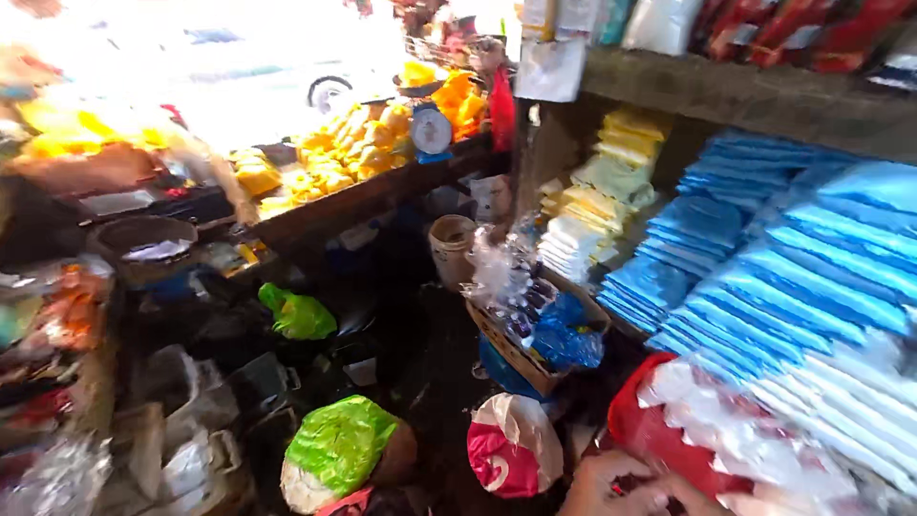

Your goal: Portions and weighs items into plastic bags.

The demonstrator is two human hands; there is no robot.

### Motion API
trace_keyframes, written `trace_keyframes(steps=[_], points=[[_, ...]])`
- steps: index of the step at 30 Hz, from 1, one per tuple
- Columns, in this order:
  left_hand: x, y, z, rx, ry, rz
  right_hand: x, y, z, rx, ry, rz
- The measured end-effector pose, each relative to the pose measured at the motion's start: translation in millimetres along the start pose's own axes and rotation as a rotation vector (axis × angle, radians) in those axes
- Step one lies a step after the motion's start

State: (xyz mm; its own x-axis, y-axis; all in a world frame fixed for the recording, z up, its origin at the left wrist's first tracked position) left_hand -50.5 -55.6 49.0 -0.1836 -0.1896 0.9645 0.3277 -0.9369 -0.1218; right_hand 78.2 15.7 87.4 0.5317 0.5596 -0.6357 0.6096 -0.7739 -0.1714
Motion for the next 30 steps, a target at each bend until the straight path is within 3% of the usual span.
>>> trace_keyframes(steps=[3, 6, 10, 14, 16, 20, 24, 27, 30], points=[[-17, -5, 17, 0.018, 0.176, -0.088, 15, 13, -11, 0.087, 0.070, 0.089], [-28, -9, 36, -0.026, 0.231, -0.203, 45, 31, -30, 0.068, -0.117, 0.214], [-34, -11, 75, -0.100, 0.369, -0.441, 78, 59, -71, 0.250, -0.273, 0.397], [-53, -19, 132, -0.317, 0.661, -0.524, 119, 99, -92, 0.375, -0.212, 0.611], [-69, -20, 168, -0.407, 0.759, -0.615, 138, 125, -97, 0.430, -0.417, 0.701], [-107, -10, 231, -0.639, 0.642, -0.812, 165, 184, -106, 0.648, -1.167, 0.728], [-132, 9, 283, -0.726, 0.624, -0.971, 196, 237, -119, 0.642, -1.617, 0.687], [-159, 18, 328, -0.664, 0.681, -1.007, 244, 263, -144, 0.633, -1.475, 0.808], [-197, 23, 376, -0.589, 0.566, -1.010, 326, 287, -172, 0.555, -1.196, 1.018]])
Point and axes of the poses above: each hand's wrist, its own y-axis away from the middle knuckle, its own z-axis out of the palm, x = y × z, the point moved 3 cm from there along -y, towards the middle knuckle, and after that the axes turned 4 degrees about y, right-handed, at the moved point
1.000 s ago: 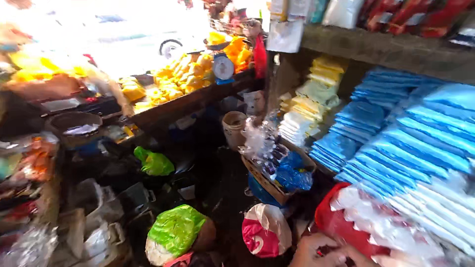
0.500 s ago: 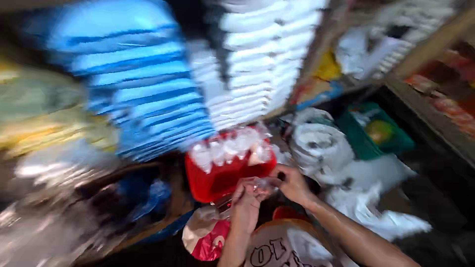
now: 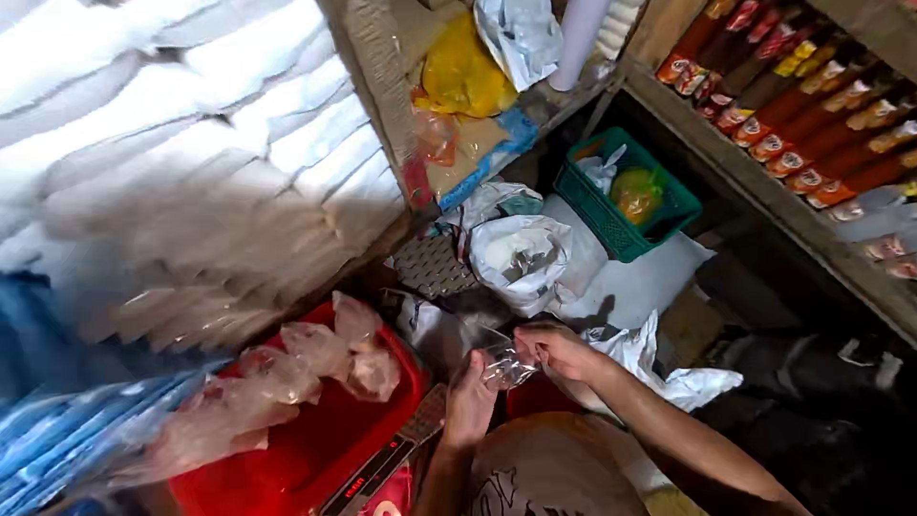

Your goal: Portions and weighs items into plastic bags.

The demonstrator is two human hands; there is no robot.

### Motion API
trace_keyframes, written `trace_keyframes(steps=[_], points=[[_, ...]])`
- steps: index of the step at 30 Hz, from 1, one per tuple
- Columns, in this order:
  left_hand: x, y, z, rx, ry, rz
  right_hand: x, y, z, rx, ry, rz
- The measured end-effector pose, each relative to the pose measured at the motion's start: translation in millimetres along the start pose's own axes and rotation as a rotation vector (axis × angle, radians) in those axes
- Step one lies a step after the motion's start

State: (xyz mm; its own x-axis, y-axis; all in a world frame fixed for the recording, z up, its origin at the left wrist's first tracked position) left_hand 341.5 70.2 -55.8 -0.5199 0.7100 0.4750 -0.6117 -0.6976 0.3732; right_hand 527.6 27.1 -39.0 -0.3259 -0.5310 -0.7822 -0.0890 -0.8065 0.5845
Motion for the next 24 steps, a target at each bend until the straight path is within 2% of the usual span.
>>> trace_keyframes(steps=[6, 8, 10, 12, 14, 16, 18, 21, 24], points=[[-8, -116, 3, 0.341, -0.838, 0.087, -25, -165, -160, 0.268, 0.966, 0.067], [2, -167, 0, 0.428, -1.108, 0.116, -27, -218, -193, 0.306, 1.228, 0.068], [9, -218, -12, 0.498, -1.283, 0.056, -19, -260, -209, 0.248, 1.430, 0.103], [11, -272, -35, 0.571, -1.405, -0.058, 9, -297, -220, 0.204, 1.473, 0.177], [12, -324, -51, 0.597, -1.537, -0.072, 40, -327, -230, 0.175, 1.454, 0.202], [13, -373, -59, 0.585, -1.743, -0.133, 48, -333, -226, 0.150, 1.391, 0.260], [10, -412, -68, 0.497, -1.922, -0.214, 52, -339, -223, 0.161, 1.372, 0.296], [-1, -445, -83, 0.405, -1.900, -0.213, 60, -349, -223, 0.122, 1.376, 0.386], [-16, -459, -84, 0.289, -1.855, -0.286, 59, -345, -233, 0.094, 1.367, 0.404]])
Point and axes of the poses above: each hand's wrist, its own y-axis away from the middle knuckle, its own z-axis out of the palm, x = y × z, the point moved 3 cm from there along -y, towards the middle knuckle, and after that the axes turned 4 degrees about y, right-handed, at the moved point
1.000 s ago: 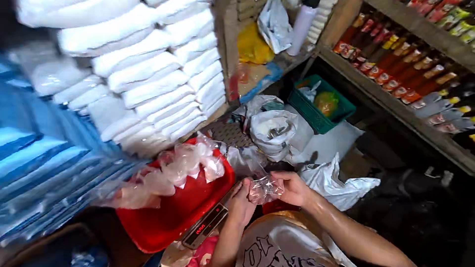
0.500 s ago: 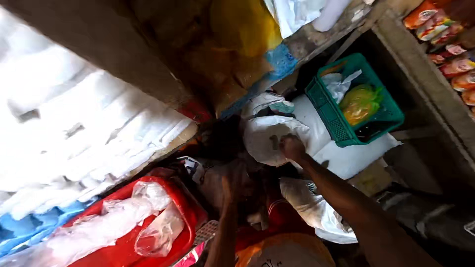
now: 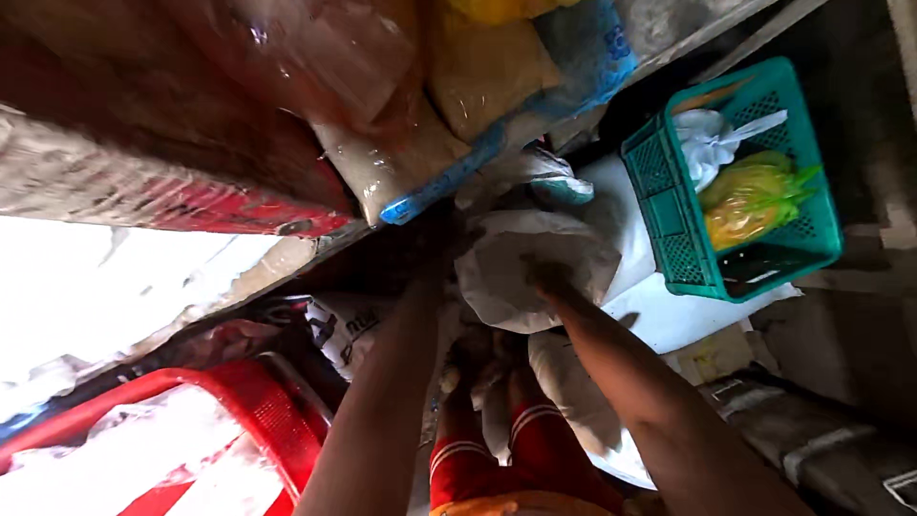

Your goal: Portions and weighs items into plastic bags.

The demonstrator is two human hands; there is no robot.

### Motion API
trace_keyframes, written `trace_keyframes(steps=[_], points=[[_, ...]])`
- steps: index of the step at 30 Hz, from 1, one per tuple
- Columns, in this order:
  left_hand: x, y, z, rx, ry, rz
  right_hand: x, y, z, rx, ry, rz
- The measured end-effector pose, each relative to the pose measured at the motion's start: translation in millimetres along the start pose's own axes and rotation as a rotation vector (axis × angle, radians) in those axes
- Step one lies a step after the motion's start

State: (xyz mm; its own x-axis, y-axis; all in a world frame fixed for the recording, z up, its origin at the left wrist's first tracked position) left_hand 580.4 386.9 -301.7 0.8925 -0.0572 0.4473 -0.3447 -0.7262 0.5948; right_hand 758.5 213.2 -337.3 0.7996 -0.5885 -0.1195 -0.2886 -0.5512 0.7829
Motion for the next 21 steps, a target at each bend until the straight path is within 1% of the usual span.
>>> trace_keyframes(steps=[2, 4, 5, 6, 7, 8, 9, 10, 11, 13, 15, 17, 19, 21], points=[[8, 5, -1, -0.053, 0.073, 0.022, 1, 15, -15, 0.029, 0.108, -0.056], [21, 17, -9, -0.090, 0.044, 0.067, -11, 61, -56, -0.052, 0.241, -0.046], [29, 26, -13, -0.094, -0.001, 0.093, -13, 85, -69, -0.081, 0.281, -0.024], [32, 35, -9, -0.073, -0.034, 0.108, -5, 101, -73, -0.032, 0.312, -0.017], [36, 41, -3, -0.034, -0.019, 0.129, 5, 111, -78, 0.046, 0.338, 0.000], [43, 45, 2, 0.004, 0.016, 0.139, 12, 119, -88, 0.084, 0.356, 0.043], [49, 47, 8, 0.023, 0.019, 0.150, 16, 126, -98, 0.092, 0.376, 0.095], [55, 41, 12, -0.001, 0.005, 0.132, 20, 131, -103, 0.092, 0.393, 0.127], [53, 35, 14, -0.034, 0.030, 0.100, 22, 136, -104, 0.081, 0.412, 0.151], [34, 20, 10, -0.030, 0.170, 0.054, 22, 133, -106, 0.095, 0.403, 0.196], [22, 18, 2, -0.004, 0.179, 0.044, 21, 119, -100, 0.135, 0.309, 0.230], [11, 29, 6, -0.011, 0.153, 0.037, 25, 93, -74, 0.144, 0.233, 0.239], [6, 32, 0, -0.021, 0.238, 0.018, 24, 63, -57, 0.161, 0.166, 0.236], [-2, 31, -2, -0.009, 0.297, -0.005, 20, 45, -46, 0.146, 0.105, 0.260]])
Point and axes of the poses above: each hand's wrist, its own y-axis away from the middle knuckle, its own z-axis out of the palm, x = y × z, the point moved 3 cm from there along -y, towards the middle knuckle, and after that the axes turned 4 degrees about y, right-handed, at the moved point
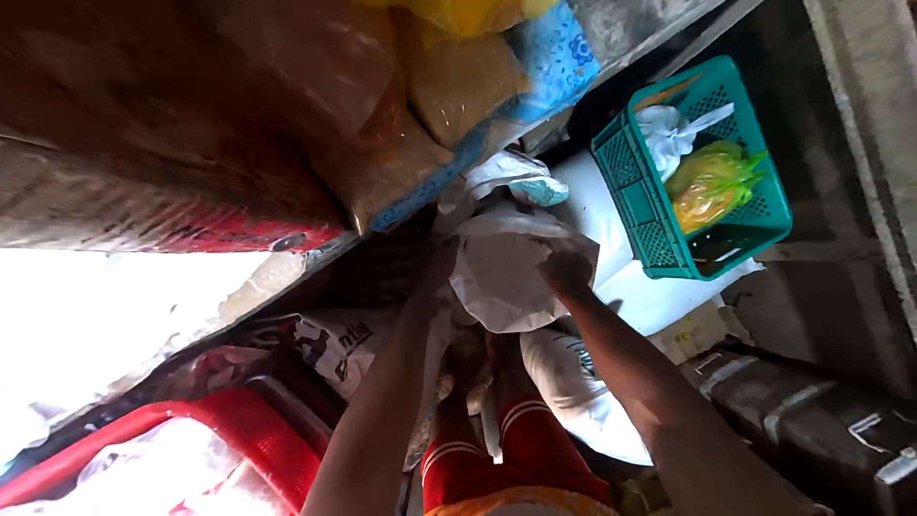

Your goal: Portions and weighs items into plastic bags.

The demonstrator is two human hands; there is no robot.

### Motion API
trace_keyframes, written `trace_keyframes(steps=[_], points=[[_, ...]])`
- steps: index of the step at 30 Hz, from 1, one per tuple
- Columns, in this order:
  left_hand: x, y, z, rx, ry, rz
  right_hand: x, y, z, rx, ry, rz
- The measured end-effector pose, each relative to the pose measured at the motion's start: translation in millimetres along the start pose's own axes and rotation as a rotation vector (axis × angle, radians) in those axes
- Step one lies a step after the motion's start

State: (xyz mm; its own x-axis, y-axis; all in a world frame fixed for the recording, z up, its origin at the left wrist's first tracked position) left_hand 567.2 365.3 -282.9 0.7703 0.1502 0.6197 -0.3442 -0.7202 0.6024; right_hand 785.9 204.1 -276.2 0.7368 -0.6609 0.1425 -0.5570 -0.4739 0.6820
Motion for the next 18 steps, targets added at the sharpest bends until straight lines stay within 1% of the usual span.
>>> trace_keyframes(steps=[2, 4, 5, 7, 9, 11, 13, 15, 16, 18], points=[[-1, -2, -4, 0.017, -0.048, -0.015, -5, -8, 4, -0.003, -0.005, 0.023], [9, 3, -12, 0.068, -0.195, 0.004, -3, -2, 1, -0.002, 0.016, 0.002], [20, 9, -16, 0.106, -0.283, 0.038, 1, 5, -2, 0.009, 0.025, -0.018], [47, 18, -16, 0.150, -0.430, 0.149, 3, 24, -16, -0.034, 0.018, 0.004], [71, 17, 3, 0.165, -0.524, 0.304, 7, 35, -23, -0.084, 0.012, 0.034], [93, 4, 29, 0.189, -0.606, 0.458, 12, 38, -26, -0.097, -0.010, 0.049], [108, -14, 52, 0.158, -0.718, 0.552, 17, 38, -31, -0.131, -0.033, 0.079], [116, -25, 60, 0.079, -0.772, 0.586, 20, 43, -41, -0.183, -0.002, 0.099], [122, -26, 54, 0.056, -0.753, 0.580, 21, 44, -48, -0.186, 0.009, 0.098], [139, -27, 31, 0.053, -0.668, 0.494, 22, 44, -60, -0.138, 0.033, 0.107]])
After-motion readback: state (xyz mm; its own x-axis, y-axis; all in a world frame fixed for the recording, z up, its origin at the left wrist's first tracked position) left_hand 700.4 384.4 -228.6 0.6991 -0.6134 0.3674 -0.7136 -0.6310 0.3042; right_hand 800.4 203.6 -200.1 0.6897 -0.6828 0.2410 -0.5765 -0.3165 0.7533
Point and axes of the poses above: each hand's wrist, its own y-axis away from the middle knuckle, its own z-axis out of the palm, x = y × z, the point moved 3 cm from there along -y, towards the middle knuckle, and after that the axes turned 4 degrees about y, right-handed, at the moved point
